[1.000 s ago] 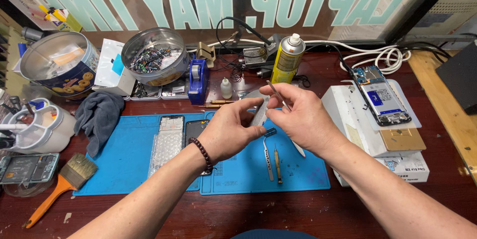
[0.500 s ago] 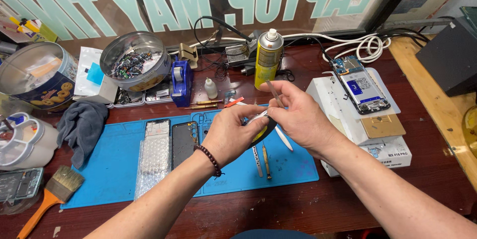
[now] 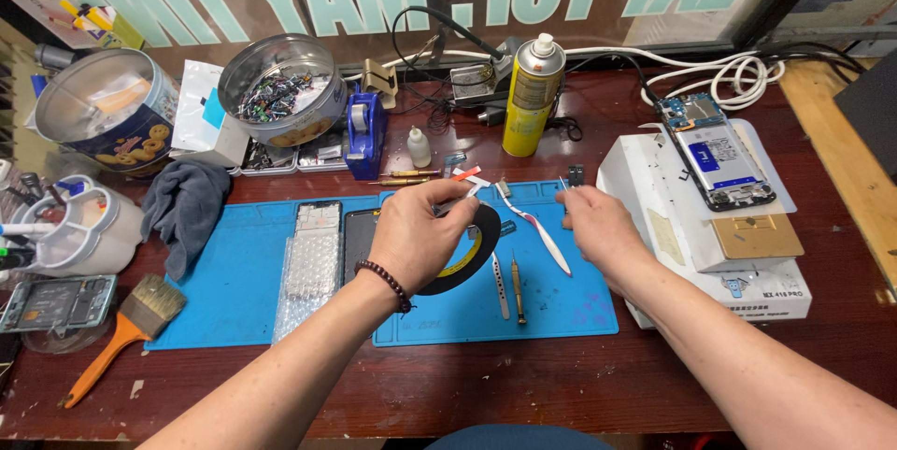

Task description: The person cleans a small electronic component with a wooden stick and liquid, then applies adhesive and secures it with tape. The component is handled carefully and placed on a workbench with various tools and parts.

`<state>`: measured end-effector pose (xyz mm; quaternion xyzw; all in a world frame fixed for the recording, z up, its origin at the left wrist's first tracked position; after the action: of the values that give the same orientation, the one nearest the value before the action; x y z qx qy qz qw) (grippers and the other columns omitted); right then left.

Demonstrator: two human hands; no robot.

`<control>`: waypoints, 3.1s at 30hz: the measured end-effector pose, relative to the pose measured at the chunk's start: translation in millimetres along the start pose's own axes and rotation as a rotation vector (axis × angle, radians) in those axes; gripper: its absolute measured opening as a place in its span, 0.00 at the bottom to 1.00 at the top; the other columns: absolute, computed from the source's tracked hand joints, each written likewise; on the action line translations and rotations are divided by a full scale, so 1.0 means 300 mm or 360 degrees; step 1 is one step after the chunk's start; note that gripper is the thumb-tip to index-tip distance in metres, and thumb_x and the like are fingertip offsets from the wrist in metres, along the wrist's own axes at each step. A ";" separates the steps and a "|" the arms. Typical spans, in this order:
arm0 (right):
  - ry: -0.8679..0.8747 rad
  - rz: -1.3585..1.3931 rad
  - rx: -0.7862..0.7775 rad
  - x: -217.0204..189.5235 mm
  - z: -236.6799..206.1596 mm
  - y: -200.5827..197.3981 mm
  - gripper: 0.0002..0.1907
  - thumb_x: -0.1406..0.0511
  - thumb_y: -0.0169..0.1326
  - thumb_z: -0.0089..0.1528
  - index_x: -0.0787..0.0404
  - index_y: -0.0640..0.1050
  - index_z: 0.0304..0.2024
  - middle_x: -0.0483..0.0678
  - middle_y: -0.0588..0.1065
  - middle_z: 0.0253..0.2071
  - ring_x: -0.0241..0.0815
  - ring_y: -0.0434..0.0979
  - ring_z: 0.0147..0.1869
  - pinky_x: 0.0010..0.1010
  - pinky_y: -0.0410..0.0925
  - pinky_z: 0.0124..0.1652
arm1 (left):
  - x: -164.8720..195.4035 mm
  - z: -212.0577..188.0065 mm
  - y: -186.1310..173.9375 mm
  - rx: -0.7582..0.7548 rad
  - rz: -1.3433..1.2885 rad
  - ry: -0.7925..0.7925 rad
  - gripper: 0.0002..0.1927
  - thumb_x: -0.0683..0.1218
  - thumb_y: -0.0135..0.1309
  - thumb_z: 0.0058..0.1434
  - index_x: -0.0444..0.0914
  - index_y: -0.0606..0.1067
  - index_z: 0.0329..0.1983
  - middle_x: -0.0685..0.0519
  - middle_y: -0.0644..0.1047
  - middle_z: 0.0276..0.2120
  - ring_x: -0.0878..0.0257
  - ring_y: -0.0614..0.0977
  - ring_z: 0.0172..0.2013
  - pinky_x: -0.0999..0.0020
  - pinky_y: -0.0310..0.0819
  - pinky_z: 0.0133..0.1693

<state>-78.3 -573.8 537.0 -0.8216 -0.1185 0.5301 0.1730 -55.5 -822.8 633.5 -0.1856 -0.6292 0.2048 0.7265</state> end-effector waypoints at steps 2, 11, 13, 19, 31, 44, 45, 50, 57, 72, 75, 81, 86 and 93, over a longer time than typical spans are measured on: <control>0.0155 -0.0238 0.0036 0.126 0.049 0.009 0.20 0.62 0.46 0.64 0.56 0.79 0.57 0.54 0.79 0.37 0.43 0.74 0.30 0.38 0.69 0.32 | -0.061 0.005 -0.027 0.0035 -0.0046 -0.0061 0.15 0.50 0.59 0.59 0.37 0.83 0.44 0.48 0.86 0.36 0.62 0.88 0.38 0.68 0.80 0.41; 0.0011 -0.1065 0.0022 0.247 0.132 0.154 0.15 0.60 0.59 0.60 0.53 0.84 0.49 0.53 0.83 0.45 0.52 0.83 0.50 0.43 0.73 0.52 | -0.213 0.012 -0.122 0.0089 -0.0065 -0.0208 0.17 0.50 0.63 0.55 0.36 0.83 0.45 0.49 0.86 0.37 0.63 0.87 0.38 0.69 0.79 0.41; -0.0041 -0.1109 0.0022 0.221 0.131 0.181 0.15 0.60 0.59 0.59 0.52 0.83 0.49 0.52 0.82 0.45 0.52 0.82 0.51 0.44 0.73 0.52 | -0.223 0.010 -0.143 0.0115 -0.0049 -0.0213 0.17 0.50 0.63 0.55 0.37 0.83 0.45 0.49 0.86 0.37 0.63 0.88 0.37 0.69 0.79 0.41; -0.0418 -0.1221 -0.0060 0.118 0.142 0.300 0.15 0.60 0.58 0.60 0.54 0.83 0.48 0.52 0.82 0.43 0.52 0.82 0.50 0.42 0.73 0.52 | -0.273 0.015 -0.231 0.0246 0.0023 -0.0301 0.16 0.51 0.62 0.56 0.38 0.84 0.43 0.48 0.86 0.36 0.63 0.87 0.37 0.69 0.79 0.41; -0.0302 -0.1272 -0.0602 0.192 0.191 0.523 0.20 0.58 0.58 0.61 0.53 0.81 0.55 0.49 0.83 0.47 0.44 0.84 0.51 0.34 0.74 0.54 | -0.433 -0.013 -0.321 0.0175 0.0001 -0.0426 0.16 0.52 0.61 0.58 0.37 0.84 0.43 0.49 0.86 0.38 0.64 0.87 0.40 0.69 0.79 0.43; -0.0740 -0.0149 -0.0474 -0.413 -0.074 0.545 0.15 0.63 0.56 0.62 0.59 0.83 0.50 0.46 0.81 0.29 0.33 0.79 0.30 0.26 0.73 0.30 | -0.331 0.013 -0.292 -0.0066 -0.0052 -0.0257 0.16 0.52 0.61 0.56 0.39 0.84 0.43 0.49 0.86 0.36 0.61 0.89 0.37 0.67 0.80 0.40; -0.0773 -0.0061 -0.0478 -0.461 -0.112 0.560 0.15 0.63 0.56 0.63 0.59 0.82 0.51 0.45 0.80 0.27 0.31 0.78 0.29 0.24 0.71 0.28 | -0.322 0.012 -0.306 -0.0081 -0.0067 -0.0223 0.16 0.52 0.61 0.56 0.40 0.84 0.43 0.49 0.86 0.36 0.61 0.89 0.36 0.67 0.80 0.40; -0.0879 0.0017 -0.0483 -0.593 -0.238 0.650 0.14 0.63 0.55 0.64 0.61 0.83 0.49 0.43 0.80 0.30 0.30 0.78 0.29 0.25 0.72 0.27 | -0.299 0.001 -0.406 -0.0064 -0.0045 -0.0035 0.16 0.52 0.61 0.57 0.39 0.84 0.44 0.48 0.86 0.36 0.60 0.88 0.37 0.66 0.80 0.41; -0.0887 -0.0211 -0.0451 -0.654 -0.305 0.710 0.14 0.63 0.55 0.62 0.56 0.82 0.50 0.43 0.83 0.31 0.31 0.81 0.31 0.25 0.72 0.23 | -0.321 -0.013 -0.506 -0.0026 -0.0075 -0.0100 0.16 0.53 0.60 0.58 0.40 0.84 0.45 0.47 0.86 0.36 0.59 0.89 0.37 0.65 0.81 0.40; -0.1145 -0.0299 -0.0638 -0.653 -0.336 0.774 0.12 0.63 0.58 0.61 0.58 0.85 0.45 0.44 0.84 0.32 0.32 0.82 0.30 0.26 0.75 0.33 | -0.325 -0.142 -0.558 0.0074 0.0024 -0.0126 0.16 0.51 0.59 0.60 0.36 0.83 0.45 0.48 0.86 0.37 0.62 0.88 0.38 0.67 0.81 0.40; -0.1144 -0.0317 -0.0662 -0.665 -0.352 0.820 0.11 0.63 0.57 0.61 0.58 0.85 0.45 0.44 0.84 0.31 0.32 0.81 0.31 0.26 0.74 0.31 | -0.351 -0.150 -0.600 0.0084 0.0012 -0.0148 0.17 0.52 0.59 0.60 0.37 0.83 0.45 0.48 0.86 0.37 0.62 0.88 0.38 0.68 0.81 0.40; -0.1126 -0.0396 -0.0687 -0.724 -0.371 0.937 0.11 0.62 0.58 0.61 0.57 0.85 0.44 0.44 0.83 0.30 0.31 0.82 0.30 0.26 0.73 0.30 | -0.413 -0.159 -0.710 0.0137 0.0002 -0.0109 0.17 0.52 0.59 0.59 0.36 0.83 0.45 0.47 0.86 0.38 0.61 0.88 0.40 0.67 0.80 0.41; -0.1061 -0.0371 -0.0749 -0.777 -0.374 1.111 0.11 0.63 0.56 0.63 0.59 0.84 0.45 0.44 0.82 0.30 0.32 0.82 0.31 0.26 0.73 0.31 | -0.531 -0.151 -0.844 0.0138 0.0055 -0.0109 0.18 0.53 0.60 0.58 0.36 0.83 0.44 0.46 0.85 0.37 0.59 0.88 0.39 0.66 0.80 0.41; -0.1052 -0.0222 -0.0826 -0.923 -0.340 1.520 0.15 0.65 0.57 0.60 0.60 0.81 0.49 0.43 0.82 0.35 0.31 0.81 0.34 0.26 0.75 0.35 | -0.794 -0.110 -1.189 0.0198 0.0050 -0.0119 0.17 0.53 0.60 0.58 0.37 0.84 0.42 0.47 0.86 0.33 0.59 0.88 0.36 0.65 0.79 0.39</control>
<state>-93.7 -1110.6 618.6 -0.6138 -0.3525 0.7045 -0.0514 -29.7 -1251.9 617.5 -0.1423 -0.6389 0.2614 0.7094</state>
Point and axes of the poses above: each hand's wrist, its own z-axis towards the middle knuckle, its own y-axis out of the palm, x = y × z, the point moved 10 cm from there along z, towards the middle knuckle
